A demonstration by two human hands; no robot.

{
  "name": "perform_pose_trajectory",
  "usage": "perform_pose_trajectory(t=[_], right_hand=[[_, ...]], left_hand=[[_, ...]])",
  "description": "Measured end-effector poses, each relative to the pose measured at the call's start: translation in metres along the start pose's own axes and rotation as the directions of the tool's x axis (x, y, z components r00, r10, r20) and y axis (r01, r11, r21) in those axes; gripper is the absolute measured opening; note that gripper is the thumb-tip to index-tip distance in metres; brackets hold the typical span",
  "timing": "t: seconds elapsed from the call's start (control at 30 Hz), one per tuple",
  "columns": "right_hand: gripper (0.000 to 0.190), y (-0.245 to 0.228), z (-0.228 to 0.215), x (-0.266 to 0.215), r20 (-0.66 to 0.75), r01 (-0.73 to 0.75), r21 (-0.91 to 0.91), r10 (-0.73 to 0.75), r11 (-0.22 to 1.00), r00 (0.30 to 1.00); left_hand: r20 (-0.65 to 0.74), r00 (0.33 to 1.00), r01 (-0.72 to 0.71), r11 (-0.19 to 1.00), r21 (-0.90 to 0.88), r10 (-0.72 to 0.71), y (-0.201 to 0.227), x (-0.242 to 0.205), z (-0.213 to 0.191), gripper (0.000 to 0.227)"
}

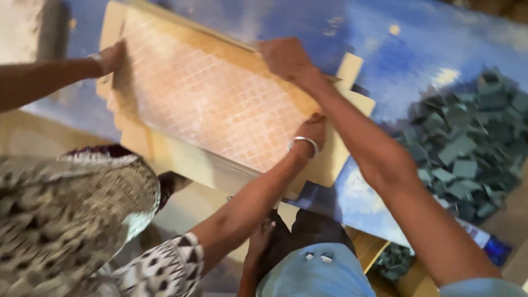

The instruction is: The person packs a large patterned tile into an open cardboard box on a workbench, pressing it down and folding the box flaps around it, then adjusts the box position on the table. Other people nearby assist with the box and surrounding items.

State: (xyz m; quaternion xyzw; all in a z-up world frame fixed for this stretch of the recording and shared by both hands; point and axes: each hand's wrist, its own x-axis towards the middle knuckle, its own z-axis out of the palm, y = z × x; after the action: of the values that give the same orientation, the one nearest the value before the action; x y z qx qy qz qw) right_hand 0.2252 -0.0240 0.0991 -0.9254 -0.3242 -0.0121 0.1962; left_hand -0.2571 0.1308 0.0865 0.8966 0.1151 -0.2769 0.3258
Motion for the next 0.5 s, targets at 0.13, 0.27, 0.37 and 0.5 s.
perform_pose_trajectory(t=[0.13,0.27,0.37,0.5], right_hand=[[0.023,-0.037,-0.014,-0.067,-0.308,-0.123,0.166,0.170,0.978,0.936],[0.028,-0.086,-0.014,-0.217,-0.358,-0.220,0.718,0.622,0.660,0.696],[0.029,-0.077,0.001,-0.336,-0.122,-0.442,0.825,0.875,0.352,0.469],[0.033,-0.049,-0.030,-0.459,-0.260,-0.750,0.499,0.900,0.434,0.349]], left_hand=[[0.142,0.964,0.260,0.893,-0.367,-0.223,-0.100,-0.003,0.059,0.053],[0.172,0.965,0.246,0.912,-0.329,-0.198,-0.090,-0.001,0.053,0.055],[0.210,0.968,0.196,0.937,-0.289,-0.138,-0.081,0.009,0.042,0.055],[0.300,0.954,0.058,0.991,-0.118,-0.020,-0.040,0.006,0.023,0.050]])
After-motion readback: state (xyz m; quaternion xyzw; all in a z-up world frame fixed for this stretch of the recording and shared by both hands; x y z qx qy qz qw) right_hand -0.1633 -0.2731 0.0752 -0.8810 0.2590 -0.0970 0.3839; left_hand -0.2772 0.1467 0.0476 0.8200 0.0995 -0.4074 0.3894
